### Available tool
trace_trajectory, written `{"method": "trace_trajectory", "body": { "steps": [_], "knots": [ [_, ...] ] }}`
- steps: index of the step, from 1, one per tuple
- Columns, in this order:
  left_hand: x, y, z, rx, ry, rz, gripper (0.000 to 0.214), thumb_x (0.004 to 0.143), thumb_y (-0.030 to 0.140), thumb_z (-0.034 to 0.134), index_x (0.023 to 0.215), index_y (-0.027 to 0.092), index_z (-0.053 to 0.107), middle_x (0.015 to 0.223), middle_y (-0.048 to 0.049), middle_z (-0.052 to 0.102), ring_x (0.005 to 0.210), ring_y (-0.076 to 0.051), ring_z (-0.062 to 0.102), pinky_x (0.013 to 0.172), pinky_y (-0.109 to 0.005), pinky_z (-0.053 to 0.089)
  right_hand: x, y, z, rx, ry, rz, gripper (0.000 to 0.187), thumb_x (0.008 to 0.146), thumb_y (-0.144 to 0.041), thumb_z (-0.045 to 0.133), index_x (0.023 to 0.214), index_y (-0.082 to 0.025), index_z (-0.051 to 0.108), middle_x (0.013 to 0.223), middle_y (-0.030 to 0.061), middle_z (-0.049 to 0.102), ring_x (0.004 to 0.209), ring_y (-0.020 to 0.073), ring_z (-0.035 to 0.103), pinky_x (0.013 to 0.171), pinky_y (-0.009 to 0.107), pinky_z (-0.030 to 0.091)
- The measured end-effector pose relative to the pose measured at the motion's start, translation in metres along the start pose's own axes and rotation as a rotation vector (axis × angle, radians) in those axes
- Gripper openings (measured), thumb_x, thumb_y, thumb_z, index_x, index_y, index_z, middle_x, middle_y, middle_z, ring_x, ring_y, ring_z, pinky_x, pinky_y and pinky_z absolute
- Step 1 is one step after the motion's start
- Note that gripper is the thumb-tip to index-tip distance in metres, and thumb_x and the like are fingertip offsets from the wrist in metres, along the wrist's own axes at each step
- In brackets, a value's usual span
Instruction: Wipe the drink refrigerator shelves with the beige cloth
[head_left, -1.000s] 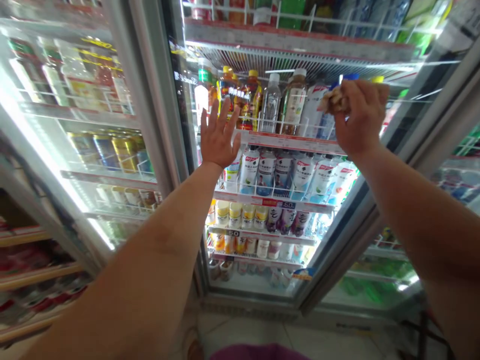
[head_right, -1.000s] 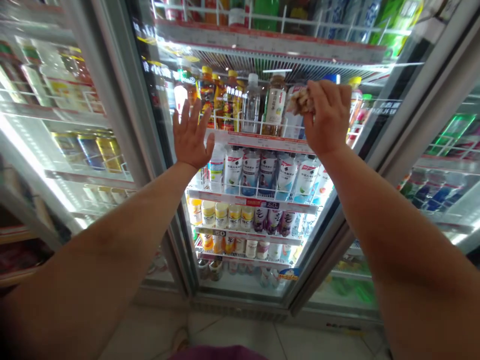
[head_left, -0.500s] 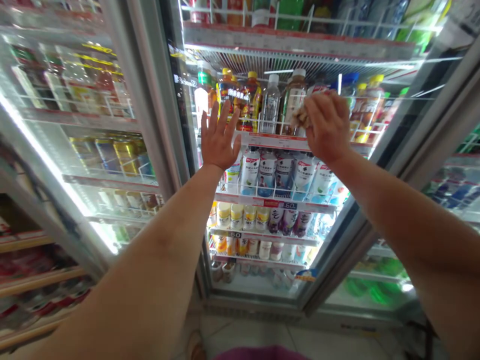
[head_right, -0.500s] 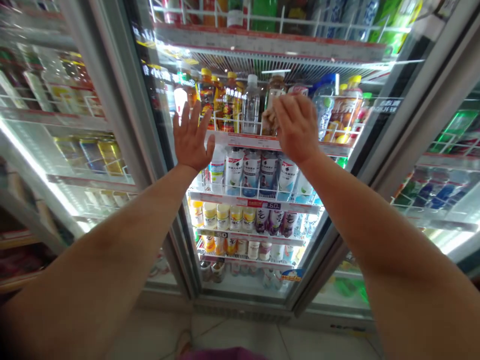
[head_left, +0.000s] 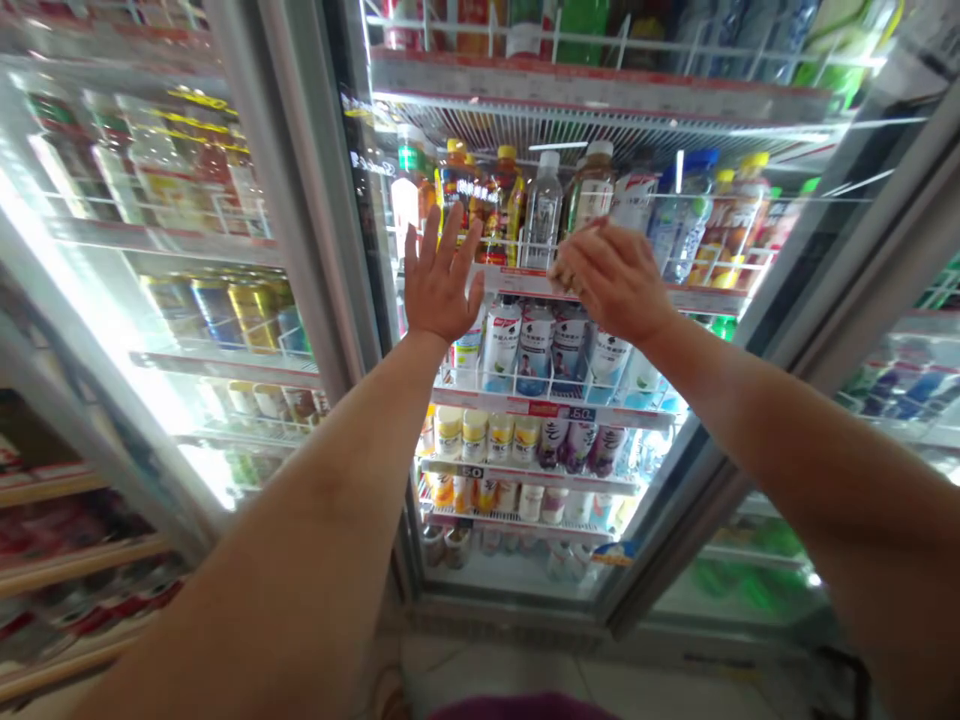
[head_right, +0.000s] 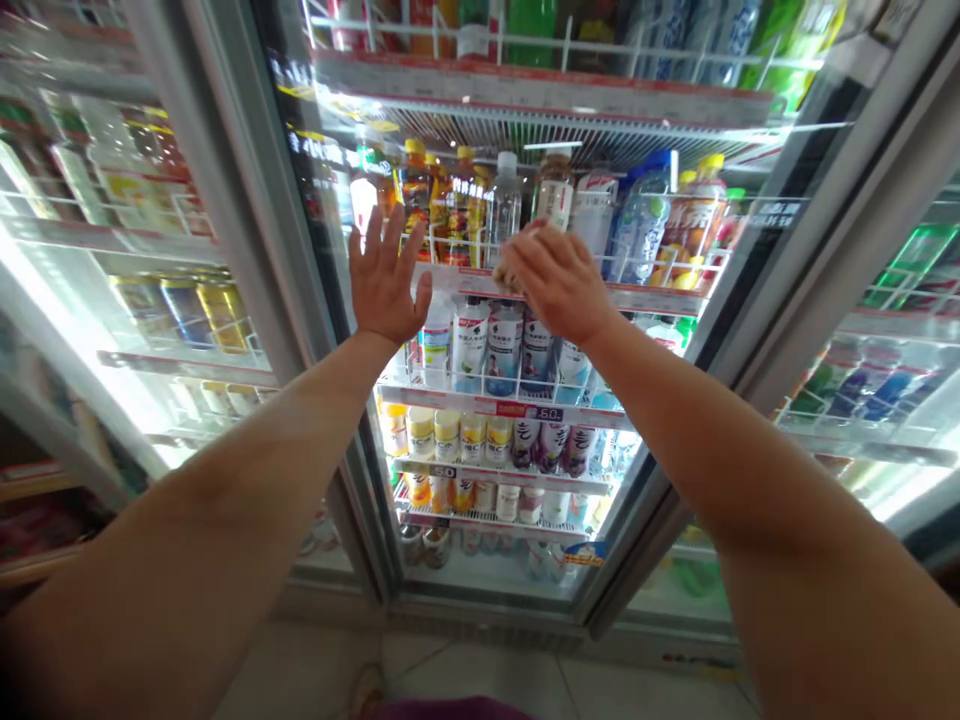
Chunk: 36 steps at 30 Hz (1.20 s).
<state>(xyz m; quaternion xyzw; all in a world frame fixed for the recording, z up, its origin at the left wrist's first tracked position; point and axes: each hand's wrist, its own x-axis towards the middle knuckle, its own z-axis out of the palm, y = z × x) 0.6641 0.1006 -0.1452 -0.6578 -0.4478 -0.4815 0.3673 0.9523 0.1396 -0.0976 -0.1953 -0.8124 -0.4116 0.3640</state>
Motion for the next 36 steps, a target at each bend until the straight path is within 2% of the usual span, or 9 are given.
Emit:
{"method": "trace_trajectory", "body": {
  "steps": [3, 9, 13, 15, 21, 26, 28, 34, 36],
  "knots": [
    [0.000, 0.000, 0.000, 0.000, 0.000, 0.002, 0.063, 0.100, 0.051, 0.039, 0.157, 0.024, 0.042, 0.167, -0.0034, 0.028, 0.159, -0.026, 0.007, 0.131, -0.052, -0.001, 0.004, -0.002, -0.001, 0.021, -0.125, -0.110, 0.047, 0.106, -0.034, 0.036, 0.150, -0.028, 0.051, 0.148, 0.0032, 0.057, 0.139, 0.0311, 0.047, 0.115, 0.056, 0.039],
    [0.000, -0.004, 0.003, -0.014, -0.028, -0.022, 0.065, 0.101, 0.060, 0.030, 0.159, 0.032, 0.038, 0.168, 0.0077, 0.023, 0.159, -0.020, -0.003, 0.133, -0.047, -0.006, 0.022, 0.002, -0.009, -0.068, 0.147, 0.272, 0.052, 0.105, -0.037, 0.031, 0.151, -0.022, 0.049, 0.153, 0.0069, 0.052, 0.142, 0.0346, 0.040, 0.120, 0.057, 0.032],
    [0.000, -0.006, 0.005, 0.006, -0.040, -0.005, 0.073, 0.101, 0.066, 0.024, 0.160, 0.024, 0.035, 0.169, 0.0087, 0.016, 0.158, -0.020, -0.009, 0.132, -0.045, -0.012, 0.019, -0.017, 0.000, 0.011, -0.089, -0.076, 0.047, 0.106, -0.033, 0.032, 0.146, -0.024, 0.055, 0.147, 0.0055, 0.058, 0.139, 0.0290, 0.048, 0.119, 0.053, 0.037],
    [0.000, -0.005, 0.004, 0.003, -0.032, 0.003, 0.070, 0.102, 0.063, 0.027, 0.160, 0.024, 0.036, 0.170, 0.0057, 0.016, 0.159, -0.021, -0.004, 0.132, -0.046, -0.010, 0.023, -0.016, 0.001, 0.052, -0.130, -0.138, 0.045, 0.106, -0.032, 0.034, 0.145, -0.029, 0.055, 0.146, 0.0036, 0.059, 0.139, 0.0280, 0.049, 0.119, 0.054, 0.038],
    [-0.001, -0.001, 0.000, -0.037, -0.004, -0.007, 0.063, 0.102, 0.057, 0.038, 0.158, 0.029, 0.041, 0.167, 0.0015, 0.027, 0.159, -0.024, 0.005, 0.132, -0.051, -0.002, 0.043, -0.001, 0.003, 0.020, 0.201, 0.250, 0.050, 0.106, -0.038, 0.031, 0.151, -0.026, 0.049, 0.153, 0.0029, 0.051, 0.145, 0.0316, 0.037, 0.124, 0.056, 0.028],
    [-0.001, -0.001, 0.000, -0.002, 0.012, 0.007, 0.063, 0.102, 0.056, 0.038, 0.158, 0.027, 0.042, 0.167, -0.0007, 0.028, 0.159, -0.024, 0.008, 0.132, -0.051, 0.000, 0.036, -0.031, 0.013, 0.082, -0.094, -0.214, 0.045, 0.108, -0.032, 0.028, 0.141, -0.028, 0.059, 0.142, 0.0012, 0.062, 0.141, 0.0221, 0.046, 0.125, 0.048, 0.035],
    [-0.001, 0.000, -0.001, 0.008, 0.011, 0.011, 0.064, 0.102, 0.057, 0.036, 0.158, 0.027, 0.041, 0.167, -0.0011, 0.028, 0.159, -0.024, 0.008, 0.132, -0.050, 0.000, 0.037, -0.031, 0.011, 0.096, -0.143, -0.294, 0.044, 0.109, -0.033, 0.028, 0.137, -0.029, 0.062, 0.140, 0.0006, 0.063, 0.139, 0.0220, 0.049, 0.122, 0.049, 0.039],
    [-0.001, -0.003, 0.001, -0.016, -0.020, 0.000, 0.065, 0.102, 0.058, 0.035, 0.160, 0.028, 0.038, 0.169, 0.0027, 0.021, 0.159, -0.023, 0.000, 0.132, -0.050, -0.005, 0.050, -0.004, -0.002, -0.004, 0.168, 0.189, 0.046, 0.106, -0.035, 0.031, 0.146, -0.028, 0.052, 0.149, 0.0037, 0.055, 0.145, 0.0286, 0.039, 0.124, 0.055, 0.031],
    [0.000, -0.004, 0.002, -0.020, -0.036, 0.000, 0.067, 0.102, 0.060, 0.035, 0.161, 0.027, 0.035, 0.170, 0.0046, 0.016, 0.159, -0.022, -0.003, 0.132, -0.049, -0.008, 0.049, -0.009, 0.001, 0.000, 0.167, 0.191, 0.046, 0.106, -0.034, 0.031, 0.147, -0.027, 0.052, 0.150, 0.0042, 0.054, 0.145, 0.0290, 0.038, 0.124, 0.055, 0.030]
  ]
}}
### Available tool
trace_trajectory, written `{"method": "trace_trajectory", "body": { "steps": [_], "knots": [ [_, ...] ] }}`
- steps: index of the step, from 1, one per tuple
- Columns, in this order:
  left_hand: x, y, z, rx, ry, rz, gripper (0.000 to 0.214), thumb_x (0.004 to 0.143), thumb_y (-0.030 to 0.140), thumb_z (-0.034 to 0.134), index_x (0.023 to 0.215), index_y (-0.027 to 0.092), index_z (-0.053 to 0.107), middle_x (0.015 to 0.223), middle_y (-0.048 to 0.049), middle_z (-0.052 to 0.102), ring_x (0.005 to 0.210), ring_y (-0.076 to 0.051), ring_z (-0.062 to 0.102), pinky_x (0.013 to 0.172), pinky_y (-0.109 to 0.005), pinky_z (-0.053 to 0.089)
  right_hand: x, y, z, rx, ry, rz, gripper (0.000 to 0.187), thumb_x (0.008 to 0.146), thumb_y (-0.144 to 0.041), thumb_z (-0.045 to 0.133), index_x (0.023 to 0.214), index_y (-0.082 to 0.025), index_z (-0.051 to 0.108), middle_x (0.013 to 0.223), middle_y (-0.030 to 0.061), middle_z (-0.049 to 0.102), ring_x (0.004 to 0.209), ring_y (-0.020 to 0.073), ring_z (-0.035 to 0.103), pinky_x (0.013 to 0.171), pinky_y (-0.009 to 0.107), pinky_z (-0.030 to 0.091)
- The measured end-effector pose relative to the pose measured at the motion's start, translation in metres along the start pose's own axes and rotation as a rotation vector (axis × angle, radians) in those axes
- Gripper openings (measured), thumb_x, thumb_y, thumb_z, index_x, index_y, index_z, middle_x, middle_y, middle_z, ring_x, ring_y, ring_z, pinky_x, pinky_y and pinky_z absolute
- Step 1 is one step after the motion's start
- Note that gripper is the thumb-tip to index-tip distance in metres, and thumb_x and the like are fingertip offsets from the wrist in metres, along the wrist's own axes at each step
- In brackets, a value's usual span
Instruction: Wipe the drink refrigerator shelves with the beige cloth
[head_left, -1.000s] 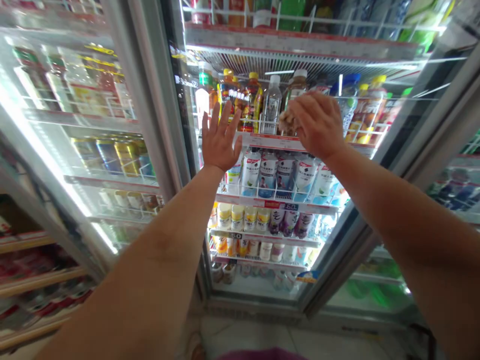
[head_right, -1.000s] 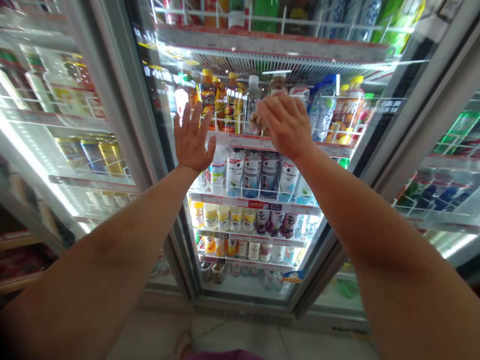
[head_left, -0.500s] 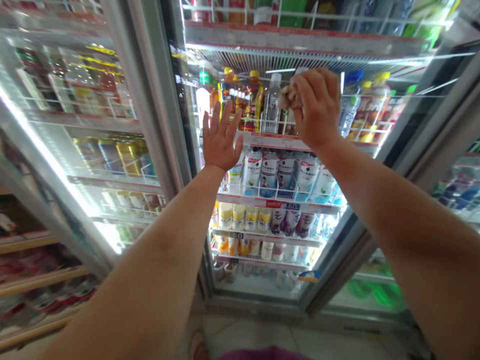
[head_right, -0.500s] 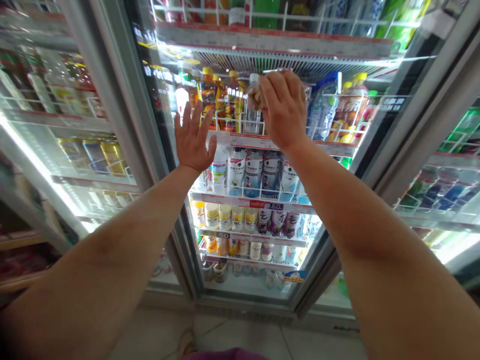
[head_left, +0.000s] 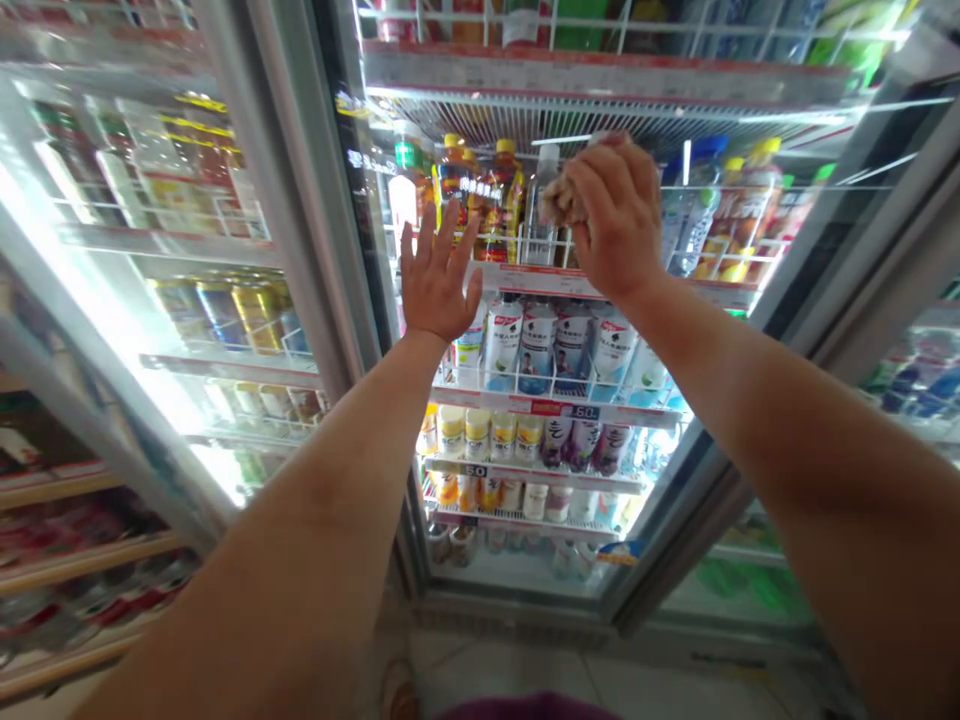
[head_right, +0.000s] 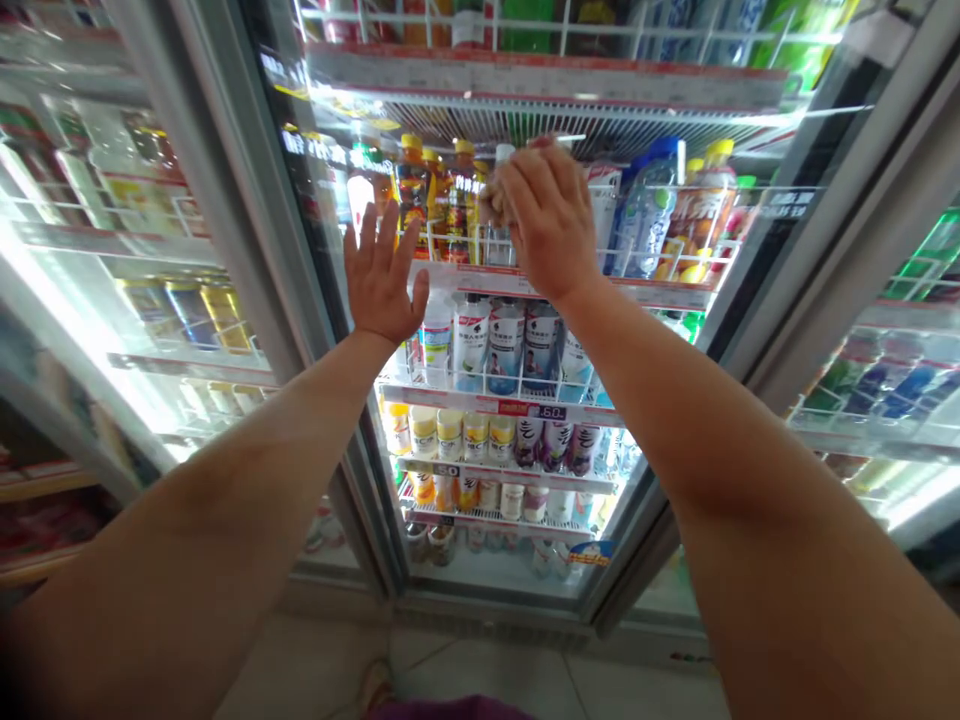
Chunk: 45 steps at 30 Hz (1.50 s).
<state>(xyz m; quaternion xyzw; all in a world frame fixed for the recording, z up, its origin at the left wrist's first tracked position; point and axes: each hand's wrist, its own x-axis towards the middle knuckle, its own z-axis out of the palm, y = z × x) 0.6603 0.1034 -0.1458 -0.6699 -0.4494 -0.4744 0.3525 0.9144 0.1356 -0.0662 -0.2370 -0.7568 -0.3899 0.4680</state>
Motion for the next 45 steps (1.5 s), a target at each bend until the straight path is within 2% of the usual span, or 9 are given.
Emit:
{"method": "trace_trajectory", "body": {
  "steps": [6, 12, 14, 23, 26, 31, 38, 43, 45],
  "knots": [
    [0.000, 0.001, -0.001, 0.025, 0.027, 0.008, 0.064, 0.102, 0.057, 0.034, 0.160, 0.029, 0.037, 0.168, 0.0028, 0.023, 0.159, -0.022, 0.000, 0.132, -0.049, -0.003, -0.007, -0.009, -0.004, 0.063, -0.380, -0.529, 0.051, 0.110, -0.034, 0.019, 0.138, -0.024, 0.060, 0.143, 0.0009, 0.061, 0.142, 0.0217, 0.046, 0.121, 0.048, 0.038],
    [-0.001, 0.002, -0.002, 0.022, 0.021, 0.001, 0.065, 0.100, 0.055, 0.038, 0.160, 0.029, 0.037, 0.169, 0.0025, 0.022, 0.159, -0.023, 0.001, 0.132, -0.051, -0.003, 0.004, 0.046, -0.017, -0.046, 0.110, 0.098, 0.053, 0.105, -0.048, 0.028, 0.148, -0.026, 0.051, 0.150, 0.0049, 0.054, 0.140, 0.0311, 0.038, 0.121, 0.055, 0.027],
    [-0.001, 0.000, 0.000, 0.021, 0.012, -0.005, 0.067, 0.101, 0.058, 0.034, 0.161, 0.029, 0.036, 0.169, 0.0042, 0.019, 0.158, -0.021, -0.002, 0.132, -0.048, -0.005, 0.002, 0.055, -0.015, -0.017, 0.166, 0.176, 0.055, 0.104, -0.048, 0.028, 0.153, -0.028, 0.045, 0.152, 0.0042, 0.052, 0.143, 0.0343, 0.034, 0.122, 0.059, 0.021],
    [0.004, -0.009, 0.011, 0.073, -0.019, 0.004, 0.077, 0.100, 0.066, 0.023, 0.160, 0.019, 0.030, 0.169, 0.0086, 0.019, 0.154, -0.013, -0.024, 0.129, -0.041, -0.018, -0.011, 0.039, -0.017, 0.035, -0.311, -0.357, 0.050, 0.105, -0.041, 0.034, 0.151, -0.026, 0.047, 0.157, 0.0020, 0.048, 0.150, 0.0309, 0.035, 0.120, 0.060, 0.030],
    [0.001, -0.006, 0.006, 0.115, 0.007, 0.009, 0.071, 0.101, 0.063, 0.025, 0.160, 0.024, 0.034, 0.170, 0.0104, 0.014, 0.157, -0.015, -0.012, 0.132, -0.042, -0.009, -0.014, 0.043, -0.013, 0.069, -0.228, -0.235, 0.050, 0.104, -0.039, 0.035, 0.152, -0.031, 0.045, 0.156, -0.0016, 0.049, 0.150, 0.0300, 0.035, 0.121, 0.060, 0.028],
    [0.000, -0.005, 0.003, 0.089, 0.010, -0.002, 0.065, 0.100, 0.054, 0.035, 0.161, 0.036, 0.031, 0.169, 0.0113, 0.012, 0.158, -0.019, -0.003, 0.133, -0.049, -0.002, -0.025, 0.040, -0.002, 0.039, 0.136, 0.080, 0.048, 0.104, -0.036, 0.033, 0.148, -0.033, 0.051, 0.151, -0.0006, 0.054, 0.148, 0.0289, 0.036, 0.121, 0.058, 0.028],
    [0.001, -0.004, 0.003, 0.077, -0.005, -0.034, 0.065, 0.099, 0.058, 0.029, 0.161, 0.038, 0.030, 0.167, 0.0158, 0.013, 0.155, -0.011, -0.012, 0.133, -0.038, -0.009, -0.038, 0.028, -0.027, 0.088, -0.344, -0.381, 0.040, 0.108, -0.034, 0.032, 0.137, -0.028, 0.060, 0.144, -0.0002, 0.061, 0.141, 0.0223, 0.048, 0.115, 0.048, 0.041],
    [0.001, -0.003, 0.004, 0.093, -0.008, -0.028, 0.072, 0.100, 0.062, 0.024, 0.160, 0.023, 0.035, 0.169, 0.0096, 0.010, 0.156, -0.014, -0.013, 0.131, -0.037, -0.013, -0.041, 0.056, -0.043, -0.001, -0.081, -0.059, 0.043, 0.108, -0.030, 0.032, 0.143, -0.019, 0.054, 0.149, 0.0069, 0.055, 0.143, 0.0274, 0.041, 0.120, 0.054, 0.033],
    [0.001, -0.003, 0.003, 0.081, 0.005, -0.011, 0.070, 0.100, 0.059, 0.029, 0.159, 0.023, 0.037, 0.169, 0.0070, 0.013, 0.157, -0.016, -0.007, 0.132, -0.039, -0.010, -0.048, 0.061, -0.042, -0.030, -0.045, -0.051, 0.043, 0.108, -0.029, 0.032, 0.143, -0.018, 0.054, 0.149, 0.0070, 0.055, 0.142, 0.0271, 0.042, 0.120, 0.053, 0.034]
  ]
}}
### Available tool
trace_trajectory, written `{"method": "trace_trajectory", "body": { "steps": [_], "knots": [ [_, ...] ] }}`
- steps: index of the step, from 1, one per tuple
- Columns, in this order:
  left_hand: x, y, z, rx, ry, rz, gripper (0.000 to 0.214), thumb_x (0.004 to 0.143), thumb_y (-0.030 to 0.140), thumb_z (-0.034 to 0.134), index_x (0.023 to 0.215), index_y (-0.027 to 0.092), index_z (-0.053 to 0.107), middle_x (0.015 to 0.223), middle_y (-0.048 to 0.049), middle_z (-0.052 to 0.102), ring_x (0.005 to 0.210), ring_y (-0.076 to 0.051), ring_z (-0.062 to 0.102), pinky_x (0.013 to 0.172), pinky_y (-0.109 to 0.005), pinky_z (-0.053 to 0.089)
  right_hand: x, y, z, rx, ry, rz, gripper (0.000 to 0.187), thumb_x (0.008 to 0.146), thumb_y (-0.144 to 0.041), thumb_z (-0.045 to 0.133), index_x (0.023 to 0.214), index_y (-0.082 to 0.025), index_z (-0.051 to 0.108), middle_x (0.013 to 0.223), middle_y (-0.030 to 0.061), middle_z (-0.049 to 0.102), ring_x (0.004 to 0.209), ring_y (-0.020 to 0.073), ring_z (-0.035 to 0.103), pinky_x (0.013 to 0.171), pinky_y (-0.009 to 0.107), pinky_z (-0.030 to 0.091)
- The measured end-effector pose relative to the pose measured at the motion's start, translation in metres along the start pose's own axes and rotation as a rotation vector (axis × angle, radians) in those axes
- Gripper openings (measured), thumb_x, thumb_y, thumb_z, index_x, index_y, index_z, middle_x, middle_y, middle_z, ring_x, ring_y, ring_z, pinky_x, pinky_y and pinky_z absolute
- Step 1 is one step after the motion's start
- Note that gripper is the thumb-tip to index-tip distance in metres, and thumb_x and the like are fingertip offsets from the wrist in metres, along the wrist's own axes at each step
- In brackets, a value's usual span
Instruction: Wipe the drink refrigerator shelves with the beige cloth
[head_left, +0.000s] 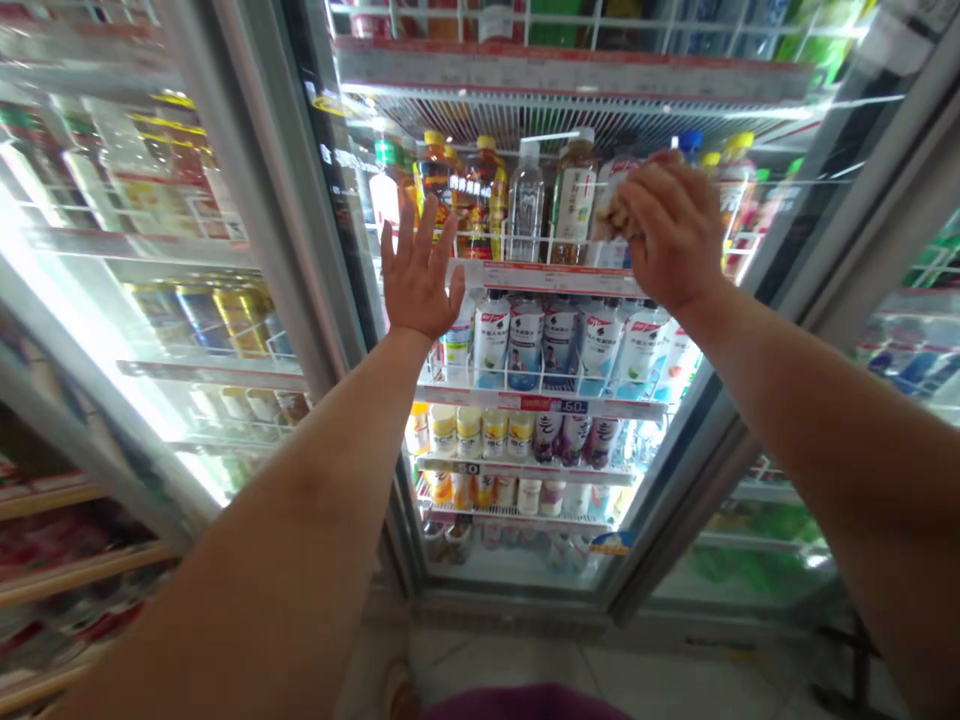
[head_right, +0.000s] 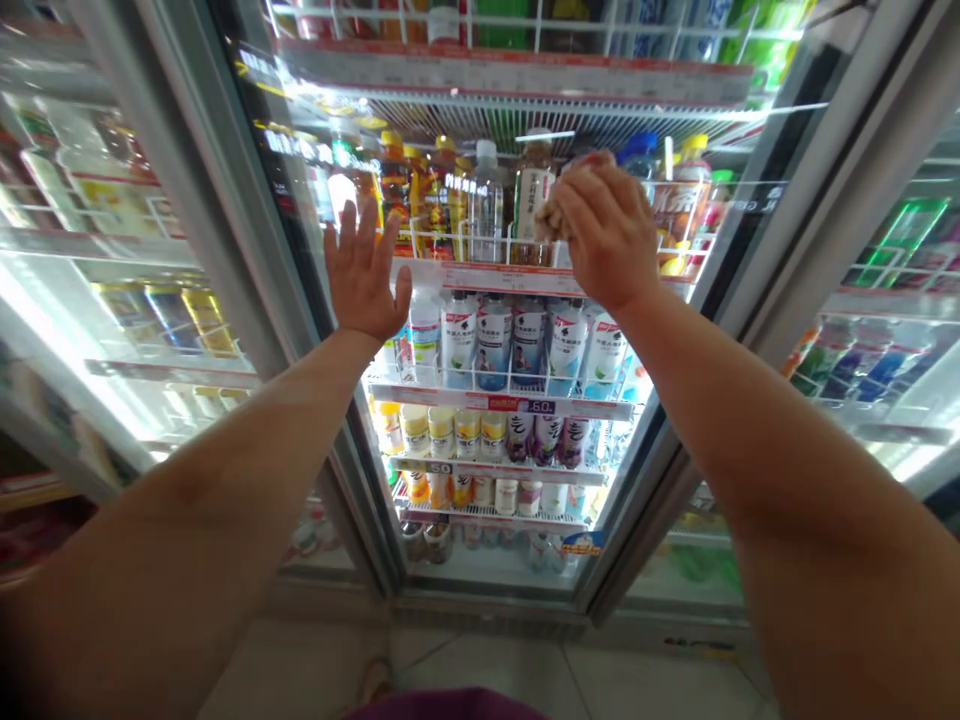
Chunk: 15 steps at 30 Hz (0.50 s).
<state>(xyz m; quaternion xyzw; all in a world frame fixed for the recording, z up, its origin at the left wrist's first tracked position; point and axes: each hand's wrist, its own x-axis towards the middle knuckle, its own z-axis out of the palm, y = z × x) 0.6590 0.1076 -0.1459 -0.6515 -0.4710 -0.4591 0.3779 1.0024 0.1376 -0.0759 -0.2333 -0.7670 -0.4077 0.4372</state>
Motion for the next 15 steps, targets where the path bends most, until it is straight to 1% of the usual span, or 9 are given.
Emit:
{"method": "trace_trajectory", "body": {
  "steps": [3, 4, 5, 6, 7, 9, 11, 12, 15],
  "knots": [
    [-0.001, 0.000, -0.001, -0.049, 0.016, 0.014, 0.065, 0.101, 0.054, 0.037, 0.159, 0.026, 0.038, 0.169, 0.0043, 0.017, 0.158, -0.020, -0.001, 0.133, -0.046, -0.005, -0.010, 0.002, 0.002, -0.007, -0.125, -0.179, 0.041, 0.108, -0.030, 0.035, 0.142, -0.023, 0.056, 0.147, 0.0035, 0.057, 0.142, 0.0259, 0.044, 0.117, 0.051, 0.038],
    [-0.001, 0.000, -0.001, -0.063, 0.021, 0.018, 0.064, 0.101, 0.052, 0.038, 0.159, 0.027, 0.038, 0.169, 0.0041, 0.018, 0.158, -0.021, 0.000, 0.133, -0.048, -0.004, -0.013, 0.004, 0.001, -0.010, -0.163, -0.217, 0.040, 0.108, -0.030, 0.036, 0.142, -0.024, 0.056, 0.147, 0.0027, 0.058, 0.142, 0.0256, 0.045, 0.117, 0.051, 0.039],
    [-0.001, 0.000, -0.001, -0.070, 0.021, 0.023, 0.063, 0.101, 0.051, 0.039, 0.160, 0.027, 0.038, 0.169, 0.0043, 0.017, 0.159, -0.021, 0.000, 0.133, -0.050, -0.004, -0.016, 0.006, 0.000, -0.021, -0.172, -0.221, 0.040, 0.108, -0.029, 0.037, 0.142, -0.023, 0.056, 0.147, 0.0029, 0.058, 0.142, 0.0257, 0.045, 0.117, 0.051, 0.039],
    [-0.001, -0.001, -0.001, -0.072, 0.021, 0.027, 0.064, 0.101, 0.051, 0.039, 0.160, 0.027, 0.037, 0.169, 0.0047, 0.017, 0.159, -0.021, -0.001, 0.133, -0.050, -0.004, -0.019, 0.008, -0.001, -0.037, -0.158, -0.191, 0.041, 0.107, -0.028, 0.037, 0.143, -0.022, 0.056, 0.148, 0.0040, 0.057, 0.142, 0.0260, 0.045, 0.117, 0.051, 0.039],
    [0.000, -0.001, 0.000, -0.073, 0.019, 0.030, 0.065, 0.101, 0.051, 0.040, 0.160, 0.026, 0.036, 0.170, 0.0052, 0.015, 0.159, -0.021, -0.002, 0.132, -0.050, -0.006, -0.023, 0.010, -0.001, -0.053, -0.122, -0.137, 0.042, 0.107, -0.026, 0.037, 0.144, -0.020, 0.055, 0.149, 0.0058, 0.056, 0.142, 0.0267, 0.045, 0.118, 0.051, 0.038],
    [0.000, -0.002, 0.001, -0.078, 0.011, 0.029, 0.068, 0.101, 0.054, 0.039, 0.161, 0.023, 0.034, 0.170, 0.0061, 0.013, 0.159, -0.021, -0.005, 0.131, -0.049, -0.009, -0.035, 0.014, -0.001, -0.072, -0.001, -0.032, 0.044, 0.106, -0.023, 0.037, 0.146, -0.015, 0.054, 0.149, 0.0101, 0.055, 0.142, 0.0287, 0.044, 0.120, 0.052, 0.037],
    [0.001, -0.002, 0.001, -0.093, 0.003, 0.025, 0.068, 0.101, 0.055, 0.038, 0.161, 0.022, 0.034, 0.170, 0.0054, 0.013, 0.159, -0.023, -0.005, 0.131, -0.049, -0.011, -0.050, 0.013, 0.002, -0.058, 0.070, -0.009, 0.045, 0.104, -0.022, 0.039, 0.145, -0.014, 0.055, 0.147, 0.0116, 0.056, 0.141, 0.0304, 0.045, 0.121, 0.053, 0.038],
    [0.000, -0.002, 0.001, -0.100, 0.003, 0.025, 0.068, 0.101, 0.055, 0.038, 0.160, 0.022, 0.035, 0.170, 0.0044, 0.014, 0.159, -0.023, -0.004, 0.131, -0.050, -0.010, -0.058, 0.012, 0.004, -0.045, 0.058, -0.025, 0.044, 0.103, -0.023, 0.041, 0.145, -0.015, 0.055, 0.146, 0.0110, 0.057, 0.141, 0.0310, 0.045, 0.121, 0.054, 0.039],
    [-0.001, 0.001, -0.002, -0.119, 0.013, 0.022, 0.065, 0.100, 0.051, 0.044, 0.160, 0.026, 0.038, 0.169, 0.0022, 0.019, 0.159, -0.026, 0.002, 0.132, -0.052, -0.005, -0.071, 0.011, 0.003, -0.020, -0.076, -0.104, 0.044, 0.102, -0.024, 0.047, 0.144, -0.020, 0.057, 0.145, 0.0082, 0.059, 0.140, 0.0315, 0.049, 0.119, 0.055, 0.042]
  ]
}}
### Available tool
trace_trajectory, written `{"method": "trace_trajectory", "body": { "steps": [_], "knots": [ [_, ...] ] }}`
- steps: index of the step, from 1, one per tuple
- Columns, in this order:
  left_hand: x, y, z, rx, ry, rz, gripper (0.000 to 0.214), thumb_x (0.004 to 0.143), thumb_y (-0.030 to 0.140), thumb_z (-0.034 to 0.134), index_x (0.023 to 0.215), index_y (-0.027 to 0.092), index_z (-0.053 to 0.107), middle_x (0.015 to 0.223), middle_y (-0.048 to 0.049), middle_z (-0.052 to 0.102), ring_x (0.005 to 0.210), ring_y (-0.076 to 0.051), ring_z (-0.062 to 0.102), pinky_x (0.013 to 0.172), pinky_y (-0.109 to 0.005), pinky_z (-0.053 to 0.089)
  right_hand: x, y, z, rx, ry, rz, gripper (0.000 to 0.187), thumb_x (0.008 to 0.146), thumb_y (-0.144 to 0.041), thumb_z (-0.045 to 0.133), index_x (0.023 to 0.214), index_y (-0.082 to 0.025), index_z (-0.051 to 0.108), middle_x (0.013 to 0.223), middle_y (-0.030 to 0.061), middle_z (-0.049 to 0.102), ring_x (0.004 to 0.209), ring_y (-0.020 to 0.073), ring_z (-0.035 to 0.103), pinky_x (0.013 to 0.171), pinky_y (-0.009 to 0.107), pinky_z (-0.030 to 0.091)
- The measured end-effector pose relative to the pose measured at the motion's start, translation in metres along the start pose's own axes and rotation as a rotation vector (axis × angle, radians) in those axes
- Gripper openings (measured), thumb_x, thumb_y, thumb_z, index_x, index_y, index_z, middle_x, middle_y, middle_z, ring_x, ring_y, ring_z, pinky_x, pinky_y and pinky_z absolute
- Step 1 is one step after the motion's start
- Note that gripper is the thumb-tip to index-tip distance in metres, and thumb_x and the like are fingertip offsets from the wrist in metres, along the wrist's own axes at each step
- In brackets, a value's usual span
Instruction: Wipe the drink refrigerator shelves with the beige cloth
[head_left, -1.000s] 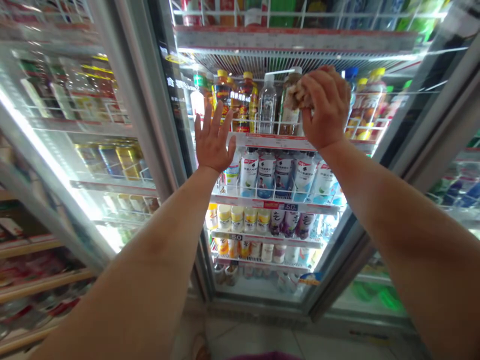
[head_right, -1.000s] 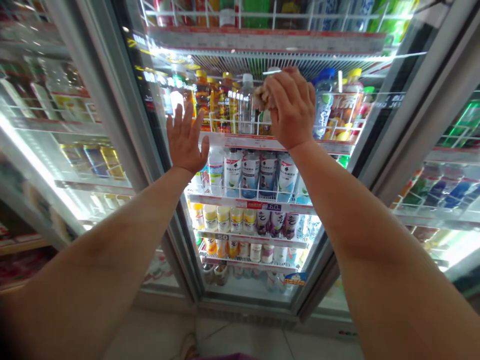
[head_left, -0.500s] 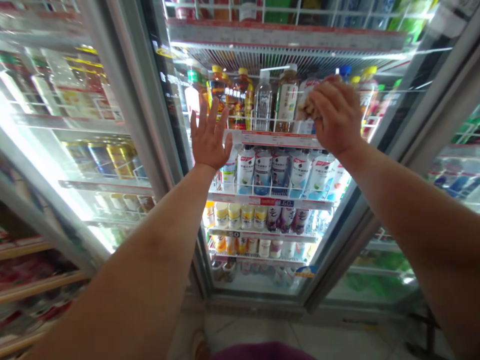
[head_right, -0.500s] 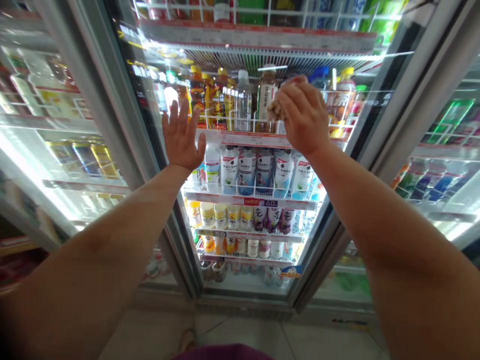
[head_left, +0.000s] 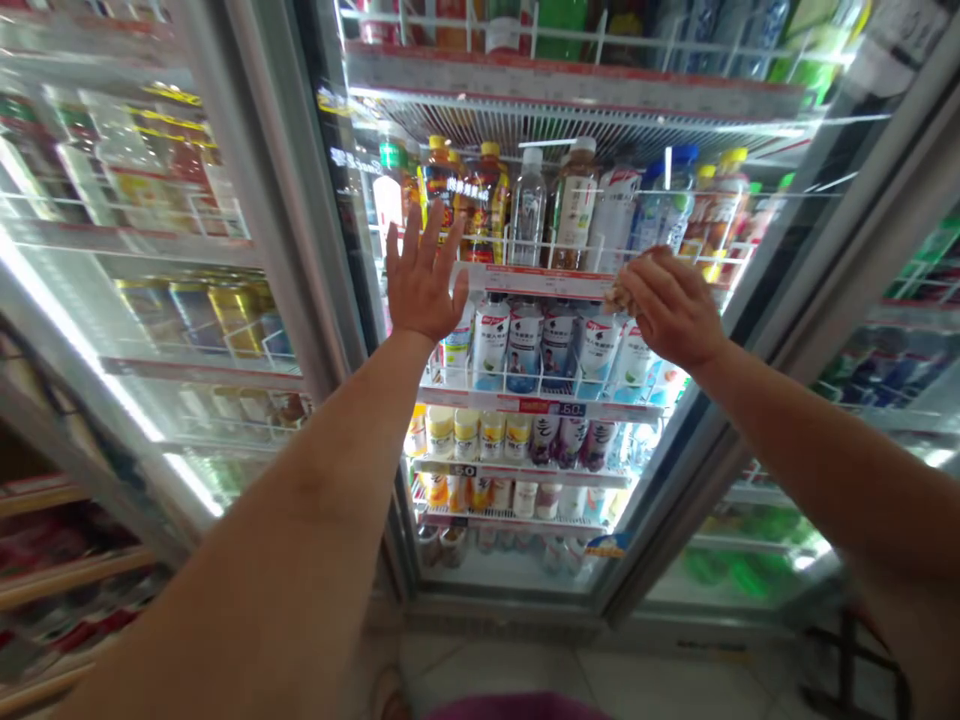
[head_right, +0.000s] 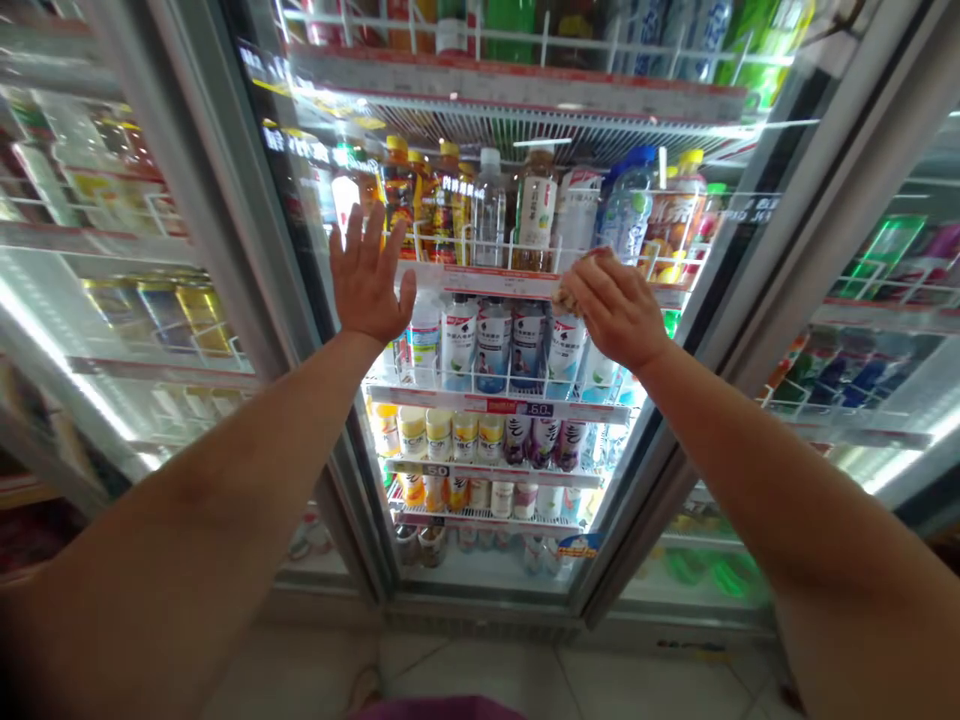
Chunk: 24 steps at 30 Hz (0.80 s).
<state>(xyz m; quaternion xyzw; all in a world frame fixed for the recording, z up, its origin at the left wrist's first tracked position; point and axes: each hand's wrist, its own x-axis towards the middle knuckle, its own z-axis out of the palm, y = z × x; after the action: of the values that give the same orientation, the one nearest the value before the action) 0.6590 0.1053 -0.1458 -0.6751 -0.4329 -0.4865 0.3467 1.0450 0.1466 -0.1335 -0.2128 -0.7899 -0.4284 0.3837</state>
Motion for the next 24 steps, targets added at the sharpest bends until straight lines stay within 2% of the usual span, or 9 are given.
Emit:
{"method": "trace_trajectory", "body": {
  "steps": [2, 5, 7, 9, 12, 14, 18, 20, 24],
  "knots": [
    [0.000, 0.002, -0.001, -0.016, 0.007, -0.006, 0.064, 0.099, 0.050, 0.047, 0.159, 0.028, 0.040, 0.169, 0.0023, 0.021, 0.159, -0.027, 0.003, 0.132, -0.053, -0.005, -0.002, 0.003, -0.004, -0.035, -0.005, -0.009, 0.045, 0.101, -0.021, 0.046, 0.145, -0.020, 0.057, 0.144, 0.0083, 0.060, 0.139, 0.0299, 0.050, 0.119, 0.052, 0.043],
    [0.000, 0.004, -0.002, -0.018, 0.006, -0.016, 0.064, 0.099, 0.048, 0.048, 0.159, 0.028, 0.040, 0.169, 0.0015, 0.022, 0.159, -0.028, 0.003, 0.132, -0.052, -0.006, -0.005, 0.006, -0.008, -0.143, 0.184, 0.065, 0.046, 0.100, -0.017, 0.044, 0.144, -0.012, 0.056, 0.141, 0.0136, 0.061, 0.137, 0.0280, 0.051, 0.119, 0.047, 0.045],
    [0.001, 0.005, -0.003, -0.012, 0.001, -0.020, 0.064, 0.099, 0.048, 0.047, 0.159, 0.028, 0.040, 0.169, 0.0009, 0.022, 0.159, -0.027, 0.003, 0.132, -0.052, -0.005, -0.015, 0.005, -0.005, -0.193, 0.261, 0.104, 0.046, 0.099, -0.017, 0.044, 0.143, -0.010, 0.056, 0.139, 0.0156, 0.062, 0.136, 0.0282, 0.051, 0.119, 0.047, 0.045],
    [0.001, 0.005, -0.003, -0.010, 0.001, -0.021, 0.064, 0.099, 0.049, 0.047, 0.159, 0.028, 0.040, 0.168, 0.0004, 0.024, 0.159, -0.027, 0.004, 0.132, -0.052, -0.005, -0.028, 0.002, -0.001, -0.186, 0.221, 0.069, 0.044, 0.099, -0.020, 0.049, 0.142, -0.011, 0.057, 0.139, 0.0150, 0.063, 0.135, 0.0293, 0.053, 0.116, 0.049, 0.047],
    [0.001, 0.004, -0.003, -0.009, 0.007, -0.013, 0.063, 0.099, 0.049, 0.047, 0.159, 0.028, 0.041, 0.168, 0.0003, 0.025, 0.159, -0.027, 0.004, 0.132, -0.052, -0.005, -0.044, 0.005, -0.002, -0.128, 0.045, -0.023, 0.042, 0.099, -0.026, 0.055, 0.140, -0.017, 0.059, 0.139, 0.0113, 0.064, 0.133, 0.0300, 0.055, 0.114, 0.050, 0.048],
    [0.000, 0.003, -0.002, -0.014, 0.011, -0.011, 0.063, 0.099, 0.049, 0.047, 0.159, 0.029, 0.040, 0.168, 0.0013, 0.024, 0.159, -0.027, 0.003, 0.132, -0.052, -0.005, -0.046, 0.012, -0.008, -0.120, -0.013, 0.010, 0.043, 0.099, -0.028, 0.055, 0.142, -0.019, 0.058, 0.141, 0.0100, 0.062, 0.135, 0.0299, 0.054, 0.116, 0.050, 0.046],
    [0.000, 0.003, -0.001, -0.040, -0.002, -0.032, 0.064, 0.099, 0.050, 0.049, 0.159, 0.030, 0.040, 0.169, 0.0023, 0.021, 0.158, -0.026, 0.000, 0.132, -0.050, -0.008, -0.046, 0.021, -0.016, -0.120, 0.212, 0.207, 0.047, 0.101, -0.027, 0.050, 0.146, -0.013, 0.054, 0.142, 0.0172, 0.058, 0.134, 0.0320, 0.051, 0.118, 0.050, 0.042],
    [0.000, 0.003, -0.002, -0.046, -0.012, -0.037, 0.065, 0.099, 0.051, 0.049, 0.159, 0.029, 0.039, 0.169, 0.0005, 0.021, 0.158, -0.027, 0.000, 0.131, -0.051, -0.008, -0.053, 0.018, -0.013, -0.147, 0.271, 0.199, 0.046, 0.100, -0.026, 0.052, 0.144, -0.012, 0.055, 0.138, 0.0193, 0.060, 0.133, 0.0329, 0.051, 0.117, 0.050, 0.044],
    [0.000, 0.004, -0.002, -0.015, 0.009, -0.020, 0.065, 0.098, 0.050, 0.048, 0.159, 0.028, 0.040, 0.168, -0.0010, 0.025, 0.159, -0.027, 0.002, 0.131, -0.053, -0.006, -0.073, 0.017, -0.006, -0.180, 0.138, 0.008, 0.037, 0.096, -0.026, 0.060, 0.132, -0.018, 0.062, 0.129, 0.0114, 0.067, 0.126, 0.0291, 0.059, 0.113, 0.048, 0.050]
  ]
}}
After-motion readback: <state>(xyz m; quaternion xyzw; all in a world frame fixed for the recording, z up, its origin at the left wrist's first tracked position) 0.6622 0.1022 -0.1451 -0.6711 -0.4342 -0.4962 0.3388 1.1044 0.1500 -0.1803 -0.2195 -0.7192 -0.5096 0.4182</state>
